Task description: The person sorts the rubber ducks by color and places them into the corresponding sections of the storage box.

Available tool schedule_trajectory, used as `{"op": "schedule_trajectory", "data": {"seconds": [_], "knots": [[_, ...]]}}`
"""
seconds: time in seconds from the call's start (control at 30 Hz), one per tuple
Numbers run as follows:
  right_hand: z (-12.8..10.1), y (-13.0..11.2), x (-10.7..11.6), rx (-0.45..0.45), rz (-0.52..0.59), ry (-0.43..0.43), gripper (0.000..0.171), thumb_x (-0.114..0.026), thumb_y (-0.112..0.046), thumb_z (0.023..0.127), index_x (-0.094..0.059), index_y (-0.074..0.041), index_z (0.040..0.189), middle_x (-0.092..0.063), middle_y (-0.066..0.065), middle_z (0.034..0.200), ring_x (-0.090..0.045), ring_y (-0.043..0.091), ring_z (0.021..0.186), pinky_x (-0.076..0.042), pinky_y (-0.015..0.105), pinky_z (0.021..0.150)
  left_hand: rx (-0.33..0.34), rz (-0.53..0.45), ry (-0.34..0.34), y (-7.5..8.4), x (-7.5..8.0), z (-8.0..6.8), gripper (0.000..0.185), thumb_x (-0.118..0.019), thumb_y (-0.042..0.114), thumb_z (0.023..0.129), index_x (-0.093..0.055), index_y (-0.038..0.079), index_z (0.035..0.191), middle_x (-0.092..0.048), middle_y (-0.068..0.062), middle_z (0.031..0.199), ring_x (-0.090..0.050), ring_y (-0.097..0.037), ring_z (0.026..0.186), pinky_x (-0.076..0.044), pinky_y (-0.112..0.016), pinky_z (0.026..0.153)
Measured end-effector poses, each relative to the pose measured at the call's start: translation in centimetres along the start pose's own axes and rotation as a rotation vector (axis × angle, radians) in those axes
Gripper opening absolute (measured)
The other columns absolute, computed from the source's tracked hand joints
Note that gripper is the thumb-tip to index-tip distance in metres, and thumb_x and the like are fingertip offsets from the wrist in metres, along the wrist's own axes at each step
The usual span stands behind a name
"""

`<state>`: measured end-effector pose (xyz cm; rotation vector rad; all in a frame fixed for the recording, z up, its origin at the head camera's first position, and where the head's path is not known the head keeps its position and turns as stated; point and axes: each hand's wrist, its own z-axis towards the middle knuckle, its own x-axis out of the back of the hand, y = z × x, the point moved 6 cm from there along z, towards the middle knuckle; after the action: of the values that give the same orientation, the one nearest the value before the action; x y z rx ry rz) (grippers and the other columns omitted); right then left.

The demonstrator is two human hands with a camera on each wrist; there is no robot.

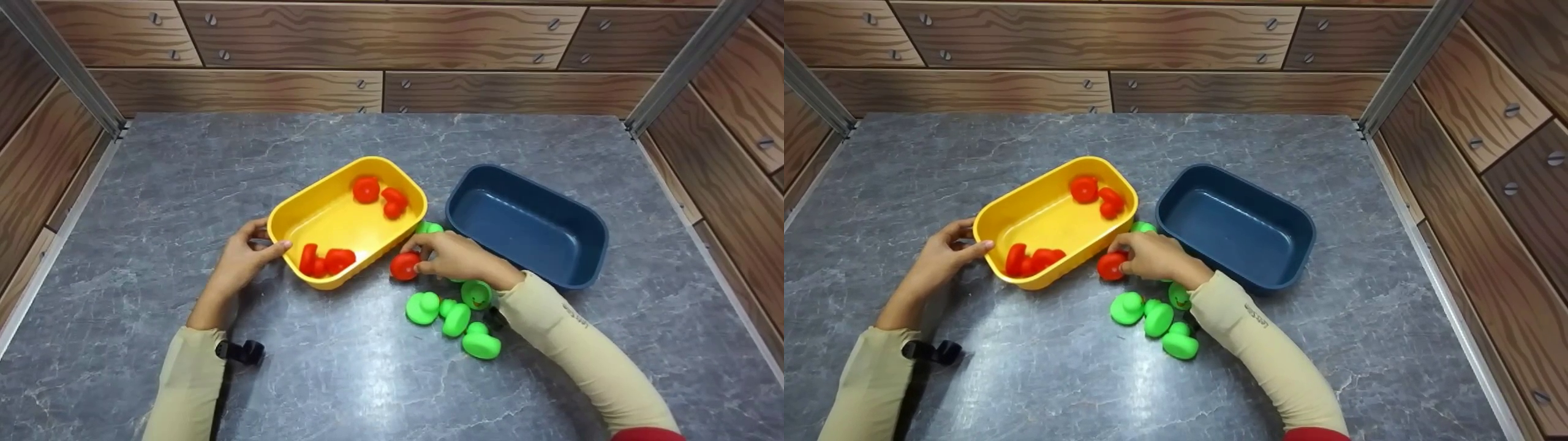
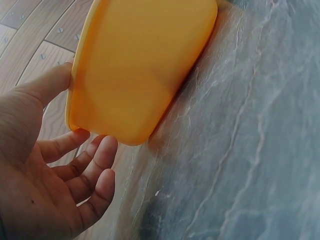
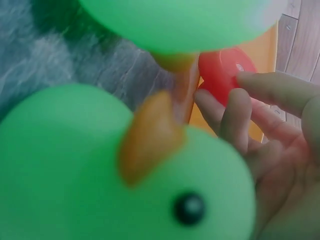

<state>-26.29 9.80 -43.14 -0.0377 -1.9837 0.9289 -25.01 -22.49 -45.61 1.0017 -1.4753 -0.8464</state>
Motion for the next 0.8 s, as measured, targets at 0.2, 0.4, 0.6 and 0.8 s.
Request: {"op": "schedule_trajectory", "data": {"seconds": [0.2, 0.4, 0.6, 0.8], "knots": [[-0.4, 0.1, -0.1, 0.014, 0.073, -0.016, 0.032, -0.061, -0.011, 0.091, -0.062, -0.014, 0.123, -0.066, 0.008, 0.093, -0.062, 0.027, 0.063, -0.049, 0.027, 0.055, 0.004, -0.001, 0.001, 0.0, 0.0, 0.0, 0.064, -0.072, 0.024, 0.086, -0.045, 0.000, 0.139, -0.055, -0.024, 0.121, -0.057, -0.006, 0.081, -0.050, -0.013, 0.070], [-0.9, -0.3, 0.1, 0.038, 0.125, -0.009, 0.032, -0.061, -0.011, 0.091, -0.062, -0.013, 0.123, -0.066, 0.009, 0.094, -0.063, 0.035, 0.067, -0.052, 0.030, 0.057, 0.005, -0.010, 0.002, -0.1, 0.0, 0.0, 0.064, -0.073, 0.023, 0.086, -0.045, 0.000, 0.139, -0.055, -0.024, 0.122, -0.057, -0.006, 0.081, -0.050, -0.013, 0.070], [-1.3, -1.1, 0.5, 0.077, 0.208, 0.007, 0.032, -0.061, -0.010, 0.091, -0.061, -0.010, 0.123, -0.066, 0.013, 0.094, -0.061, 0.038, 0.067, -0.055, 0.040, 0.062, 0.003, 0.003, -0.003, 0.0, 0.0, 0.0, 0.066, -0.072, 0.025, 0.086, -0.043, 0.000, 0.140, -0.055, -0.024, 0.123, -0.056, -0.006, 0.082, -0.049, -0.013, 0.071], [-1.7, -1.6, 1.0, 0.104, 0.277, 0.023, 0.031, -0.062, -0.009, 0.091, -0.062, -0.008, 0.122, -0.067, 0.016, 0.096, -0.061, 0.037, 0.066, -0.056, 0.044, 0.063, 0.003, 0.007, -0.002, -0.1, 0.0, 0.0, 0.065, -0.072, 0.025, 0.086, -0.044, 0.000, 0.140, -0.055, -0.023, 0.122, -0.057, -0.007, 0.083, -0.050, -0.013, 0.071]]}}
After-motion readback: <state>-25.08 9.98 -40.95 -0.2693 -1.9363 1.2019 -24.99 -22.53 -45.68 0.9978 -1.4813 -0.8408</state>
